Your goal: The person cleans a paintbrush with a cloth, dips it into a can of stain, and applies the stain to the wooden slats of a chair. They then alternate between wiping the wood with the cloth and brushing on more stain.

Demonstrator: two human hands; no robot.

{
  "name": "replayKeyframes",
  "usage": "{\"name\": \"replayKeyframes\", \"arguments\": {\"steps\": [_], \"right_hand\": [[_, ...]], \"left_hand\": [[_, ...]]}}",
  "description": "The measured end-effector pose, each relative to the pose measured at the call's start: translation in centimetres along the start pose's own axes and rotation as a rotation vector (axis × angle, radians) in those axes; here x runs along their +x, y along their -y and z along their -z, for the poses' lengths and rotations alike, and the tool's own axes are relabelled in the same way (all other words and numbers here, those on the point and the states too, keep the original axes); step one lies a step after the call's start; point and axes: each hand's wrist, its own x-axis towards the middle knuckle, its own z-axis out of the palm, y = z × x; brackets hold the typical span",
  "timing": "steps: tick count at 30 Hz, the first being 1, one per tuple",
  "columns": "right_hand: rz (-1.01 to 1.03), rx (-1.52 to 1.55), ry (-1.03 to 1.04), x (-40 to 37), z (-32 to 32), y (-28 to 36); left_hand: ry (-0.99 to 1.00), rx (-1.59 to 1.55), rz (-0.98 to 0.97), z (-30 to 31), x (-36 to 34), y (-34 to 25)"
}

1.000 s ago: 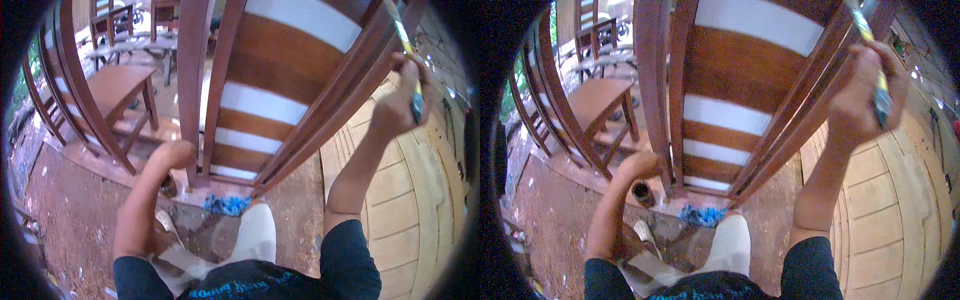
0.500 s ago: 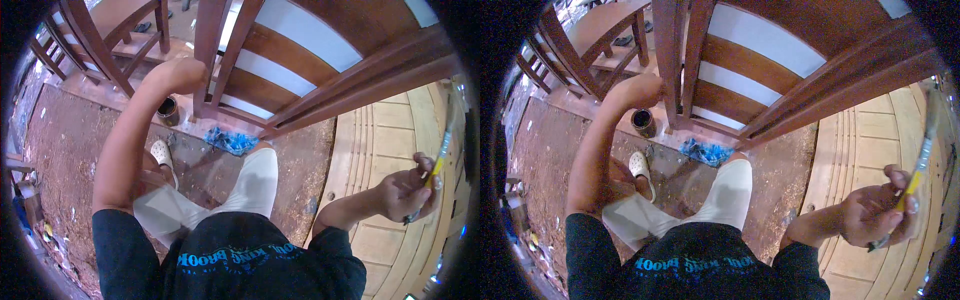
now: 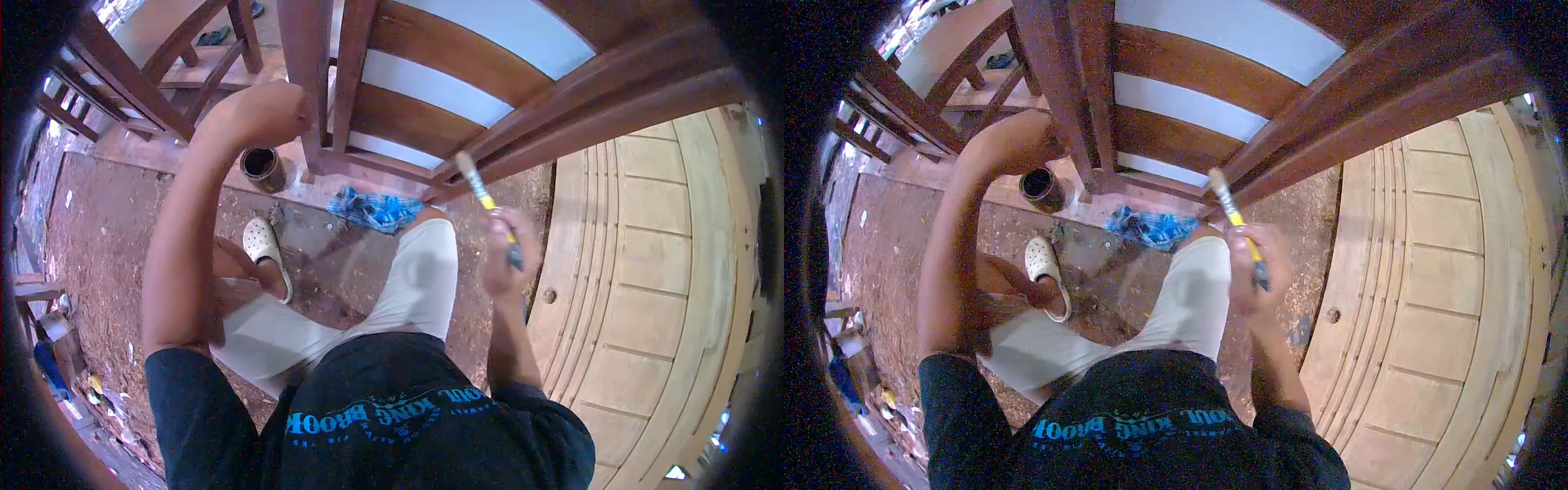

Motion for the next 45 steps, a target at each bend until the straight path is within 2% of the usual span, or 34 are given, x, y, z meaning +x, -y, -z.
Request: {"name": "replayKeyframes", "arguments": {"steps": [5, 11, 15, 16, 19, 20, 24, 26, 30, 33, 35, 37, 38, 41, 44, 45], "right_hand": [[-0.141, -0.085, 0.113, -3.4, -4.3, -2.8], [-0.039, -0.182, 0.112, -4.0, -6.3, -2.6], [-0.009, -0.129, 0.110, -4.5, -8.0, -2.2], [0.118, -0.053, 0.076, -4.2, -8.6, -2.1], [0.137, 0.081, 0.152, -2.5, -8.2, -0.2], [0.121, 0.144, 0.121, -1.6, -8.0, 0.5], [0.192, 0.192, 0.085, 1.1, -6.9, 1.5], [0.161, 0.237, 0.095, 1.5, -6.6, 2.6], [-0.040, 0.329, 0.167, -1.1, -8.4, 2.9], [0.039, 0.242, 0.229, -2.3, -9.0, 1.6], [0.034, 0.295, 0.212, -2.9, -9.3, 0.9], [0.075, 0.385, 0.153, -3.1, -9.6, 0.5], [-0.038, 0.333, 0.222, -3.1, -9.1, 0.5], [-0.174, 0.666, -0.011, -0.8, -9.6, 1.6], [-0.162, 0.924, -0.070, 2.9, -8.8, 0.3], [-0.232, 0.992, -0.087, 3.7, -9.4, 0.0]], "left_hand": [[-0.011, 0.012, -0.001, 1.2, -0.8, -0.6], [0.178, 0.024, 0.116, 2.7, -1.1, -1.4], [0.072, -0.022, 0.077, 2.7, -1.7, -0.9], [0.056, -0.027, 0.067, 3.1, -2.0, -1.0], [-0.012, -0.013, 0.072, 2.3, -1.9, 0.8], [-0.035, -0.006, 0.078, 1.7, -1.9, 1.8], [-0.001, -0.064, 0.176, 2.6, -2.5, 1.5], [0.039, -0.102, 0.262, 3.9, -3.2, -0.1], [0.032, -0.039, 0.226, 3.0, -4.3, 1.5], [0.035, 0.000, 0.276, 3.0, -6.2, 1.4], [-0.011, -0.047, 0.366, 2.4, -7.9, 1.4], [0.013, -0.061, 0.359, 1.6, -9.4, 2.7], [0.026, -0.064, 0.351, 1.1, -10.0, 3.5], [-0.001, -0.190, 0.329, 0.7, -10.4, 5.7], [-0.389, -0.530, 0.342, -4.1, -9.4, 5.9], [-0.321, -0.605, 0.407, -6.3, -9.3, 6.6]]}}
